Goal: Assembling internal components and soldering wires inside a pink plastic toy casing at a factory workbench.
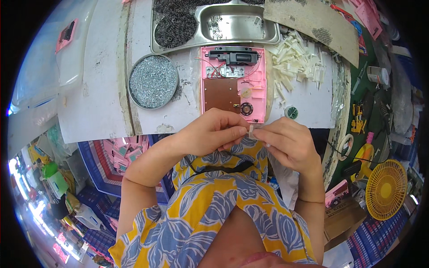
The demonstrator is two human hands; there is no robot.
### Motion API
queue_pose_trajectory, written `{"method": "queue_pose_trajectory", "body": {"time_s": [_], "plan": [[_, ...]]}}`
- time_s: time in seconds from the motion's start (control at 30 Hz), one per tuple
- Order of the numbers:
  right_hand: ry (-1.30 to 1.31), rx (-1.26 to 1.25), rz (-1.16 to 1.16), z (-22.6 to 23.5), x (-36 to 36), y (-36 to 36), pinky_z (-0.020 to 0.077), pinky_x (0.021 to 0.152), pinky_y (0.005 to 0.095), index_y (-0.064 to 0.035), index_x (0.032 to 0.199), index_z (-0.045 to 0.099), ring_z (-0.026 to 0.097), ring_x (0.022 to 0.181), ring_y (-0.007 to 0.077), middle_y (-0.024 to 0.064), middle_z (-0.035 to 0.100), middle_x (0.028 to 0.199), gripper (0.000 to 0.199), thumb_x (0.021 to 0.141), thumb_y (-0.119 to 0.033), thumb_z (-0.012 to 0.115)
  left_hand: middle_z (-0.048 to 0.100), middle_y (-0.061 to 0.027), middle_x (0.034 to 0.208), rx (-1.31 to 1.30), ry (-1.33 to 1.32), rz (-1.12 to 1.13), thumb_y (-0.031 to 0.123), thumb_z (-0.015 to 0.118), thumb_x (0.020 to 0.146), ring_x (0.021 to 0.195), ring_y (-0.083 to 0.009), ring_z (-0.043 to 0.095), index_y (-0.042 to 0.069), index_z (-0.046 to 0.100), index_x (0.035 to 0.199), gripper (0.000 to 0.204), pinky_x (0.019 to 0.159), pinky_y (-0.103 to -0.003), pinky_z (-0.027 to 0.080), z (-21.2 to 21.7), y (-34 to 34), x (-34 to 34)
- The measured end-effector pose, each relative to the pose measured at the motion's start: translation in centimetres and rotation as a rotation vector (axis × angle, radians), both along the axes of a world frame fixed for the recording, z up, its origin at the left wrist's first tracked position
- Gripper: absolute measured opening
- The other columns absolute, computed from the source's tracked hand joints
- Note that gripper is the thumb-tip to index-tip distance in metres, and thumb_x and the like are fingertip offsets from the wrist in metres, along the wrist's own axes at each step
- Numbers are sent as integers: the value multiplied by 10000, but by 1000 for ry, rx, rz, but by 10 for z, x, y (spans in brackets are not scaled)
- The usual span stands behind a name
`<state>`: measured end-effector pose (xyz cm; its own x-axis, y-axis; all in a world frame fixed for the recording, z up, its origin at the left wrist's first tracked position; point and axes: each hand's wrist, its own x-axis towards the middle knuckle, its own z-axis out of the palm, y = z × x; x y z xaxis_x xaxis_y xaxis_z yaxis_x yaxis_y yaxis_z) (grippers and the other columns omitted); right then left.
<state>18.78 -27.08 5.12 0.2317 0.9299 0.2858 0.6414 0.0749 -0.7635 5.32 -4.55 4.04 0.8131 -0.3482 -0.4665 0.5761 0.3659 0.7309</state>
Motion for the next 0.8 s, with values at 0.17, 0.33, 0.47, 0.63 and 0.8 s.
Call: {"method": "queue_pose_trajectory", "body": {"time_s": [0.17,0.33,0.47,0.63,0.8], "plan": [[1066,96,-317,-21,-17,-18,569,715,353,28,1213,588,732,923,294,253,681,1172,327,943,-133,682,664,-27,816,683,-373,161,228,630,993,658,-138,636,9,676,1057,233,585,-295,495,6,11,31],[1237,295,-268,-36,4,-18,558,730,321,6,1280,444,734,967,338,324,594,1314,418,1008,-250,633,655,-118,816,1528,-566,-1,271,702,854,710,-349,654,66,661,867,209,643,-445,531,-26,-8,54],[1091,291,-319,-30,16,-16,538,789,296,3,1257,464,723,932,276,306,616,1287,387,1003,-229,642,664,-116,808,1471,-592,18,244,704,859,715,-342,663,66,663,848,183,628,-444,531,-30,-7,55],[866,235,-476,-29,30,-11,520,803,306,0,1202,561,651,1029,217,192,634,1251,307,956,-132,687,657,-109,790,1495,-658,110,157,725,836,700,-320,661,66,656,857,116,602,-428,529,-33,-16,51],[369,108,-572,-34,35,-5,494,796,306,-20,1077,677,579,1003,185,86,650,1077,228,861,-55,741,612,-75,762,1354,-915,244,80,753,788,659,-284,637,72,634,881,151,562,-392,515,-39,-7,37]]}}
